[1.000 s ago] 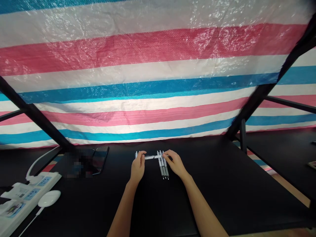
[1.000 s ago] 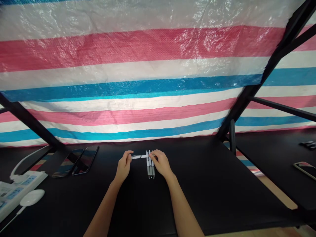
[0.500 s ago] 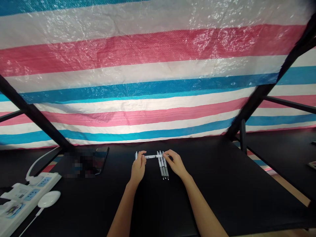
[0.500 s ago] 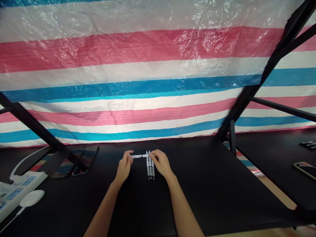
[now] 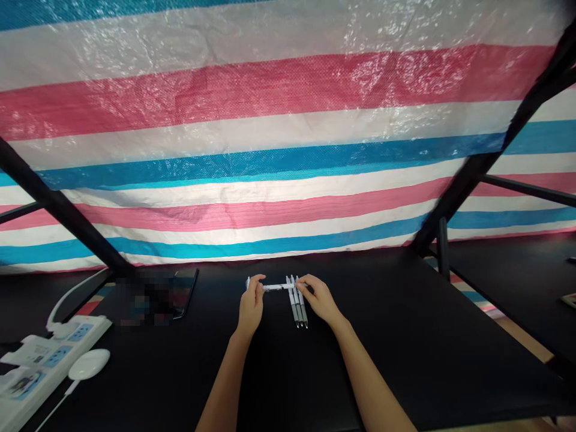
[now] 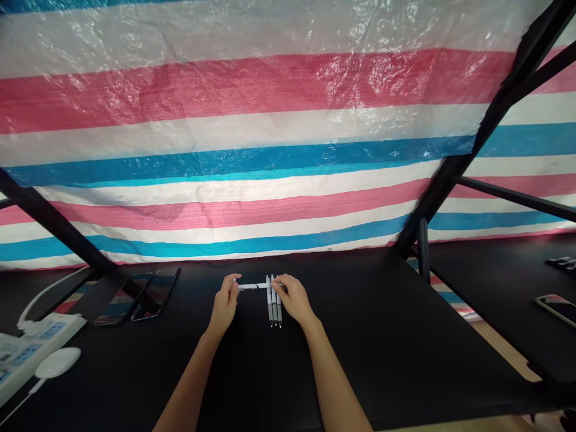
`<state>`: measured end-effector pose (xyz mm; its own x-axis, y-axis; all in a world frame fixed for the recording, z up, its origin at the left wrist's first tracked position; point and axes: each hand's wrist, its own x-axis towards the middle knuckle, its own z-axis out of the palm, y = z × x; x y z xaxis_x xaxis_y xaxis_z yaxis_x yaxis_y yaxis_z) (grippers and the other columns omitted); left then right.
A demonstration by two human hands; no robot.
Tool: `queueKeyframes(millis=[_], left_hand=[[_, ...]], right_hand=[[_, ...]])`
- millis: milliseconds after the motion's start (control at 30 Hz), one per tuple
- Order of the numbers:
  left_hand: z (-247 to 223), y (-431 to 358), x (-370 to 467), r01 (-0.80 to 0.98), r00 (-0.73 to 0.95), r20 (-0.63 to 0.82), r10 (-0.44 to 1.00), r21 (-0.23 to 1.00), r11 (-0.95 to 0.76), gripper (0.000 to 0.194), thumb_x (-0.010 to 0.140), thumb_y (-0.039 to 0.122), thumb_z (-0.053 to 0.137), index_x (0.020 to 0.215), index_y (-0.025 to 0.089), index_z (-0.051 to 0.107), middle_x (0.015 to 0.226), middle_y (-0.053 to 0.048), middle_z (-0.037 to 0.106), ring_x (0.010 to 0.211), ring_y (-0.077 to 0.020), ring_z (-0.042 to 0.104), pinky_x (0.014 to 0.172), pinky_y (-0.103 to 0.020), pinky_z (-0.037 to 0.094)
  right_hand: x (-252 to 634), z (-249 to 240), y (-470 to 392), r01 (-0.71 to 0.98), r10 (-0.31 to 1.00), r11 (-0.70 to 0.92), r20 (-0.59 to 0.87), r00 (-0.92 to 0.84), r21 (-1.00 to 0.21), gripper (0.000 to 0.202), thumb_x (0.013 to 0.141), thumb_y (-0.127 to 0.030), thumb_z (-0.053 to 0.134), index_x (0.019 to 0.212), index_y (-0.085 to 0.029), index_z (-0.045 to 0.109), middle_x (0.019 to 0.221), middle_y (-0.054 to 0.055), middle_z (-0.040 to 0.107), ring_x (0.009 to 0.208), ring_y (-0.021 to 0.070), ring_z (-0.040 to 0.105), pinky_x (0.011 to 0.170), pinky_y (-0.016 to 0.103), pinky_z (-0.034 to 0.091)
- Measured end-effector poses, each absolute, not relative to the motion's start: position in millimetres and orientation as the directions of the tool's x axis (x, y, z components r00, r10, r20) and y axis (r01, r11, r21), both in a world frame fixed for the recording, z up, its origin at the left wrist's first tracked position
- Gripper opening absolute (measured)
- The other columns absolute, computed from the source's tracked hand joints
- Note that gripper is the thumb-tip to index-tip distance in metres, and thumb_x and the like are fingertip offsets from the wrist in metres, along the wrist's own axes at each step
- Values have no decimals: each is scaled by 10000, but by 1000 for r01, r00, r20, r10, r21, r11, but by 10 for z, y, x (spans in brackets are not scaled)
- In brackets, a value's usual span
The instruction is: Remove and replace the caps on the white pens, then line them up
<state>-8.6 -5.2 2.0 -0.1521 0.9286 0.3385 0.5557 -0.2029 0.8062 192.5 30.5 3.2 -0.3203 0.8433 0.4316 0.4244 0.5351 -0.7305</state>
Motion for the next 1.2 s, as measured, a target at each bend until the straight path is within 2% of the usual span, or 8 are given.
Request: queueKeyframes(millis=[433,633,733,833,933,1067,1200], left_hand=[[-10,-35,-102,553,-151,360,921,803,-223,285,900,352,307,1000,194,522,542,63,380,450,-103,404,502,-218,320],[-26,-43,-113,546,-103,378,920,794,-265,278,897,344,321,986,192,537,547,59,384,459,-101,406,511,-226,339],[-37,-39,-90,455,-146,363,921,851,-263,260,896,350,343,1018,190,507,570,60,395,473,-91,417,506,-216,359],[-37,-19,-33,262,-221,335,916,925,-275,255,867,380,426,1048,203,452,630,60,446,477,-74,439,487,-199,387],[-18,3,29,84,-270,302,914,953,-290,390,772,392,586,1077,224,410,685,66,505,449,-54,449,451,-182,391],[14,14,62,-18,-363,277,890,953,-304,463,743,374,635,1120,221,414,636,82,499,441,-49,458,458,-174,395],[17,17,67,-83,-368,263,892,946,-314,501,754,389,630,1181,214,435,684,57,532,487,-54,484,509,-192,429]], right_hand=[[1915,-5,324,542,848,524,343,-404,-657,390,932,-340,362,578,-196,440,620,-6,495,645,155,480,604,257,337],[1950,-12,336,521,870,474,285,-403,-710,432,933,-381,333,557,-192,427,602,-12,477,621,148,476,582,246,327],[1938,-1,323,489,886,434,261,-382,-757,438,928,-408,331,571,-186,458,611,-13,483,607,141,475,572,239,330],[1881,23,292,447,896,390,219,-387,-805,448,924,-429,327,597,-176,500,611,-11,492,604,136,482,573,232,337],[1800,47,246,404,888,367,186,-420,-838,464,925,-442,319,618,-168,533,607,-6,502,597,132,479,567,227,338],[1709,62,182,354,861,376,181,-475,-856,436,922,-435,349,653,-171,569,609,-15,499,584,122,462,552,219,324],[1653,68,141,335,834,404,191,-518,-851,394,908,-430,399,672,-173,580,632,-17,523,594,119,472,554,216,327]])
